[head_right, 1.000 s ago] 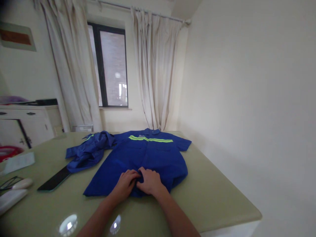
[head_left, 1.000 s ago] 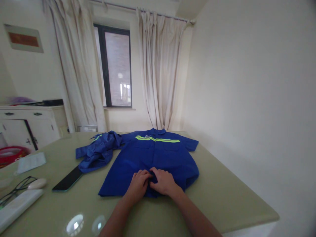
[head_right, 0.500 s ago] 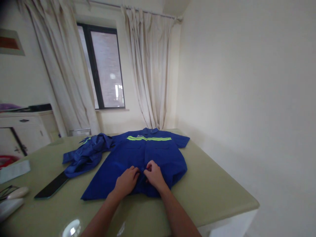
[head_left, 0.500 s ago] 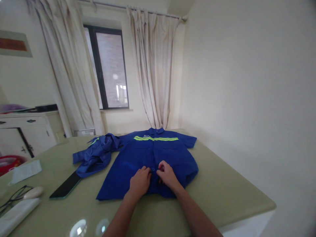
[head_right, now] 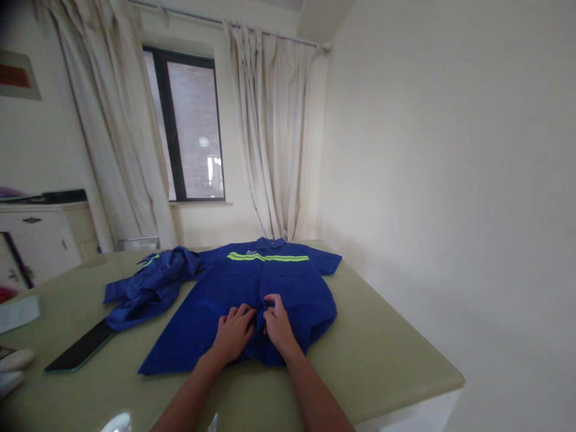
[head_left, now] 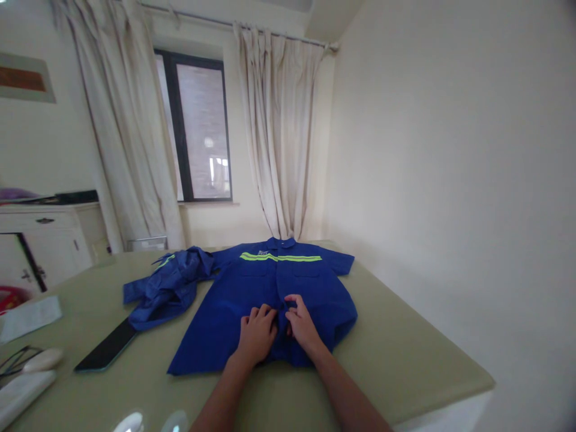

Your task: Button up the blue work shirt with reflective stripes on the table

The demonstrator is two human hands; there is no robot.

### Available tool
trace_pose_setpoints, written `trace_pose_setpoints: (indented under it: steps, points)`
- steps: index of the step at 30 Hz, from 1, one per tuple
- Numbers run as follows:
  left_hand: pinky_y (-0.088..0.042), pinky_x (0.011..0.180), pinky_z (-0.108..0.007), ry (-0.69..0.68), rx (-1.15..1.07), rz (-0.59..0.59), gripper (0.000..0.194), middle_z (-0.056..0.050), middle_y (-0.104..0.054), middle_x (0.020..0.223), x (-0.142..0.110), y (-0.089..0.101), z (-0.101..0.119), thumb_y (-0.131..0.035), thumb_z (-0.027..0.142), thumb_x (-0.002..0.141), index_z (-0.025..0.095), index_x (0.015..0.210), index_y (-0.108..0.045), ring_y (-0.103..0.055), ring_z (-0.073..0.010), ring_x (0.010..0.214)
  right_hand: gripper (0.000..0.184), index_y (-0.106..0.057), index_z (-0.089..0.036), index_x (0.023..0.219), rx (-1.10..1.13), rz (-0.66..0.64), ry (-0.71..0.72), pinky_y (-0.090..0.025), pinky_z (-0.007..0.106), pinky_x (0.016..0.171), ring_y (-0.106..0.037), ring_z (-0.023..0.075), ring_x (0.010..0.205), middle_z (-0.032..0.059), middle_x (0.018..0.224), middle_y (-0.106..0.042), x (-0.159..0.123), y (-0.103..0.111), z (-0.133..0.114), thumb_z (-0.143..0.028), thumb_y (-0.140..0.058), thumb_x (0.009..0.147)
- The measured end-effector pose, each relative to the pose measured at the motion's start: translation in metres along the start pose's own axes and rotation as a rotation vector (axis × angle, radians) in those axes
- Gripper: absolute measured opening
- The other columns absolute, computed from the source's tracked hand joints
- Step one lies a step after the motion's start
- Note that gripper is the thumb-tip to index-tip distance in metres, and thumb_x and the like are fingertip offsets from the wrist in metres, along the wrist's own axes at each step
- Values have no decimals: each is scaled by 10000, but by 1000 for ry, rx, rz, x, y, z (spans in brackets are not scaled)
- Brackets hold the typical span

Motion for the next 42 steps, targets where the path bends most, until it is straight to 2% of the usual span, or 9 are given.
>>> trace_pose_setpoints:
  steps: [6,13,17,22,26,31,34,37,42]
  points:
    - [-444,861,-341,48,-61,28,212,-71,-649,1122,8,-1,-1,-458,156,915,213,1029,-627,-607,-229,1052,384,-501,-237,1136,-87,27,155,-298,213,445,-395,107,434,-112,550,-412,-9,2,-22,-178,-456,759]
    - [-454,939,-308,-85,-691,139,288,-66,-691,1110,-2,6,-9,-395,294,970,228,1090,-648,-629,-196,1045,197,-556,-224,909,-258,-53,281,-280,218,508,-382,106,497,-99,540,-398,-20,-8,-43,-131,-467,760]
    - [-482,797,-295,-12,-832,86,230,-46,-734,910,3,-2,-18,-523,337,875,202,953,-693,-658,-205,861,196,-554,-228,906,-300,-90,301,-288,212,508,-409,106,487,-103,535,-414,-23,-13,-46,-131,-481,753]
    - [-427,628,-270,168,-977,146,248,-5,-658,687,10,-11,-41,-560,409,772,176,777,-646,-591,-174,655,168,-606,-229,796,-491,106,297,-319,226,555,-497,124,529,-67,549,-501,-26,1,-54,-143,-464,773]
    - [-454,640,-266,139,-1162,129,260,-6,-677,710,11,-18,-39,-590,399,744,166,845,-644,-619,-171,665,253,-694,-245,832,-618,156,251,-402,238,700,-637,158,729,-10,751,-685,-27,5,-53,-156,-458,817]
    - [-504,754,-304,97,-1143,100,334,-43,-738,824,9,-15,-32,-611,408,744,159,949,-698,-671,-208,792,322,-724,-254,950,-617,122,307,-430,239,829,-654,167,917,26,985,-693,-28,0,-55,-125,-456,827]
    - [-515,802,-321,20,-1109,66,320,-53,-749,855,9,-9,-26,-586,408,790,165,954,-714,-676,-216,828,212,-707,-237,868,-657,152,273,-434,251,761,-652,179,835,32,904,-684,-29,1,-53,-308,-514,918]
    - [-497,921,-337,-86,-1051,55,285,-57,-755,947,8,-5,-20,-517,364,851,193,942,-726,-674,-217,938,271,-684,-220,818,-693,178,222,-422,255,704,-647,191,796,37,859,-689,-27,3,-50,-472,-610,885]
    - [-486,932,-336,14,-785,174,320,-77,-718,1017,4,-8,-29,-440,244,863,195,1046,-697,-658,-209,962,95,-696,-208,798,-707,183,129,-415,247,732,-661,192,835,35,857,-716,-20,6,-40,-275,-639,832]
Point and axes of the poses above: each hand's wrist, its own x-axis towards the middle knuckle, its own y-axis out of the back of the hand, z = x × y, the point moved 8 cm from there along x, towards the middle knuckle
